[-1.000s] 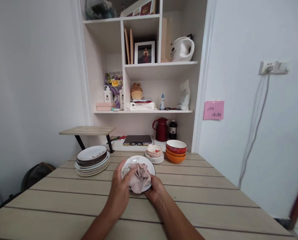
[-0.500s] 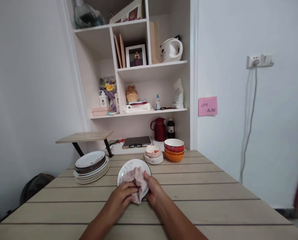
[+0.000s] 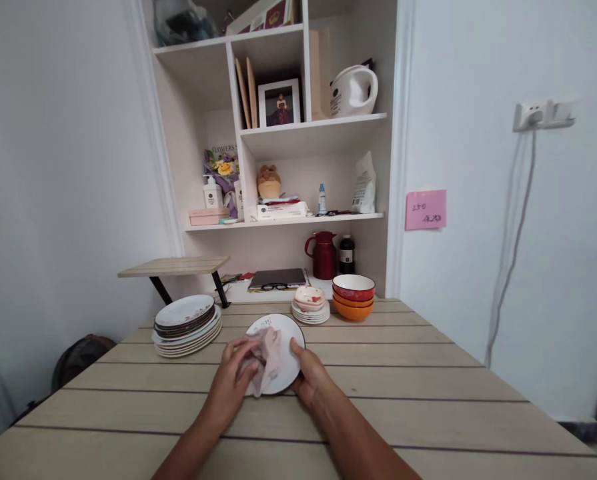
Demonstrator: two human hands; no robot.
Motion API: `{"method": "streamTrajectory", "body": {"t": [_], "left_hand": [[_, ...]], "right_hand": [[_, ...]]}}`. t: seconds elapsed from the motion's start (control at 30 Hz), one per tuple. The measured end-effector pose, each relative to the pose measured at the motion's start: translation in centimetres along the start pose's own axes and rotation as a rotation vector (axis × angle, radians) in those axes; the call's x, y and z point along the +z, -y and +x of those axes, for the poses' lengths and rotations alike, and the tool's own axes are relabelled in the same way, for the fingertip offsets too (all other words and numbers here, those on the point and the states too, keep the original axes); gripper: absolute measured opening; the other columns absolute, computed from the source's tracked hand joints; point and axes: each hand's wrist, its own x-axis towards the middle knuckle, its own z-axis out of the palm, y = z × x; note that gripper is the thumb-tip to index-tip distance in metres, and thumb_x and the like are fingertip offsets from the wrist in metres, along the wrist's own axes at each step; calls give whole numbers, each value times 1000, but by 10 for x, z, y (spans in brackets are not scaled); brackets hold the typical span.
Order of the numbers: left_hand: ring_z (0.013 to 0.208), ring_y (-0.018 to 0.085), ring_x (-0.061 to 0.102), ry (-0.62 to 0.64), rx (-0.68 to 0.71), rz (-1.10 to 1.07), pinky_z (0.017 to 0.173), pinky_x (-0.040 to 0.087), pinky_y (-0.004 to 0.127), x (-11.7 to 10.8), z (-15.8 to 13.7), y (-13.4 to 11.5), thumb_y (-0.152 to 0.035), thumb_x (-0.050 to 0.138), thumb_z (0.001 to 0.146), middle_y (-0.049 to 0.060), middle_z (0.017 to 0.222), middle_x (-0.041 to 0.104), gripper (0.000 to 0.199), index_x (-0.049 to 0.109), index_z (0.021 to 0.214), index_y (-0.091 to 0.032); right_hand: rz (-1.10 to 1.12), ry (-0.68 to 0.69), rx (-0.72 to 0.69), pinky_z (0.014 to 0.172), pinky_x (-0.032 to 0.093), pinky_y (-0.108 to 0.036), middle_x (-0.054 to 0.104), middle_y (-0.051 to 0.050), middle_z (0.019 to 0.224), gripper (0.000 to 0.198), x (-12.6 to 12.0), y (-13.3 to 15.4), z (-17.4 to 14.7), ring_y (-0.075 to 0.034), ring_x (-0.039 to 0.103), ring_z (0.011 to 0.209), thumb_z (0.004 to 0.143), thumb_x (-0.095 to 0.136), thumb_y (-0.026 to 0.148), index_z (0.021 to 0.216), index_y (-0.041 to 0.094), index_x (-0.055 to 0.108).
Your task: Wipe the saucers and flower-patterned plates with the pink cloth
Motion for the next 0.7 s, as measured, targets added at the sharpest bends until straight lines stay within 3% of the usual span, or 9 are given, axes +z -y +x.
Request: {"method": "streamTrajectory", "body": {"t": [0.1, 0.2, 0.23, 0.33, 0.4, 0.47, 0.53, 0.63, 0.7], "left_hand": [[131, 35, 41, 118, 124, 266, 107, 35, 55, -9, -10, -6, -37, 71, 75, 11, 145, 38, 33, 71, 107, -29], [137, 46, 27, 219, 190, 490, 106, 30, 66, -15, -19, -8, -37, 90, 47, 13, 152, 30, 68, 69, 111, -32], [137, 46, 26, 229, 198, 517, 106, 30, 65, -16, -21, -9, -33, 91, 47, 13, 153, 30, 69, 69, 113, -32], [131, 32, 43, 264, 220, 430, 104, 41, 48, -18, -22, -11, -16, 70, 73, 11, 146, 43, 40, 69, 110, -29], [111, 21, 60, 320, 210, 304, 94, 48, 33, -19, -20, -13, -8, 52, 82, 8, 123, 62, 33, 70, 104, -26], [91, 16, 65, 358, 181, 223, 83, 51, 27, -18, -17, -13, -8, 45, 85, 4, 98, 70, 34, 72, 98, -25], [91, 16, 65, 334, 164, 206, 83, 50, 27, -15, -14, -14, -8, 42, 85, 3, 97, 69, 37, 70, 102, -26], [102, 18, 61, 196, 129, 269, 89, 49, 31, -9, -9, -16, -10, 45, 84, 5, 117, 59, 48, 59, 125, -32], [100, 19, 60, 101, 59, 334, 86, 50, 32, -6, -6, -21, -18, 52, 85, 5, 120, 51, 51, 51, 133, -36]], "right_hand": [[20, 10, 0, 86, 53, -45, 75, -18, 97, 48, -1, 1, 1, -28, 71, 85, 89, 54, 40, 122, 6, 57], [28, 11, -7, 87, 53, -44, 75, -18, 99, 48, -2, 1, 2, -28, 71, 87, 89, 54, 39, 125, 6, 55], [25, 9, -6, 86, 53, -44, 75, -18, 99, 48, -3, 1, 3, -28, 71, 87, 89, 54, 39, 125, 7, 55], [2, 6, 4, 85, 53, -45, 75, -17, 96, 49, -4, -1, 5, -27, 71, 83, 89, 54, 40, 125, 7, 55], [-25, 12, 11, 83, 53, -45, 75, -17, 94, 48, -5, -2, 5, -27, 71, 80, 88, 55, 40, 123, 6, 57], [-58, 25, 15, 81, 54, -44, 75, -17, 92, 48, -5, -2, 4, -26, 70, 76, 87, 58, 40, 119, 5, 59], [-89, 43, 12, 79, 54, -42, 75, -17, 91, 47, -4, -3, 2, -25, 70, 74, 85, 61, 40, 115, 5, 61], [-124, 67, 1, 79, 54, -39, 76, -16, 90, 45, -4, -4, -1, -24, 70, 73, 83, 64, 40, 111, 5, 64], [-138, 81, -3, 80, 54, -38, 76, -16, 91, 44, -4, -3, -3, -23, 70, 73, 82, 65, 39, 111, 6, 64]]}}
